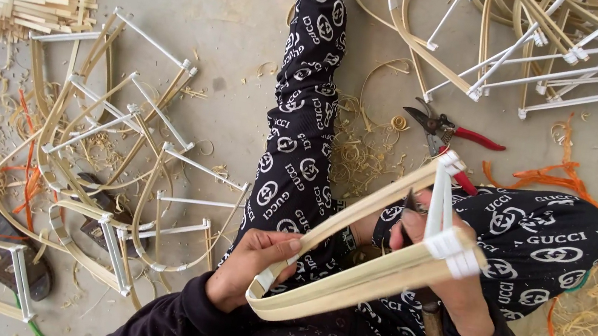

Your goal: Assembling and wrapping bamboo or wooden frames for furniture or decorative items using tape and cutting tools.

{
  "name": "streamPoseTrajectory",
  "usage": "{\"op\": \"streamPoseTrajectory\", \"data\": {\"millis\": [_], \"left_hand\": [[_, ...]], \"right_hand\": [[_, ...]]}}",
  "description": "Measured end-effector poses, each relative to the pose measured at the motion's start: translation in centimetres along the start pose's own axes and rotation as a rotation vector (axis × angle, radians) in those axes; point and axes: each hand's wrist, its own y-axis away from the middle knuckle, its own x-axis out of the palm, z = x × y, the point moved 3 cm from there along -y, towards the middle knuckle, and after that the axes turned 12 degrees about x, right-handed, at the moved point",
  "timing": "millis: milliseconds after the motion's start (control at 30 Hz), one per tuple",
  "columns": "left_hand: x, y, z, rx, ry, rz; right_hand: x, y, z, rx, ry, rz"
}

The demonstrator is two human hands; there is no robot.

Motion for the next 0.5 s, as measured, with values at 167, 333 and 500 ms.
{"op": "streamPoseTrajectory", "data": {"millis": [167,333,500], "left_hand": [[1.7,-0.5,-2.2,0.054,0.011,-0.104],[2.4,-0.8,-2.0,0.121,0.024,-0.043],[2.6,-1.0,-2.0,0.124,0.005,-0.056]], "right_hand": [[4.0,0.7,0.1,-0.112,0.045,0.115],[6.0,0.2,-2.5,0.137,-0.009,0.335],[5.8,-0.2,-2.8,0.253,-0.021,0.307]]}}
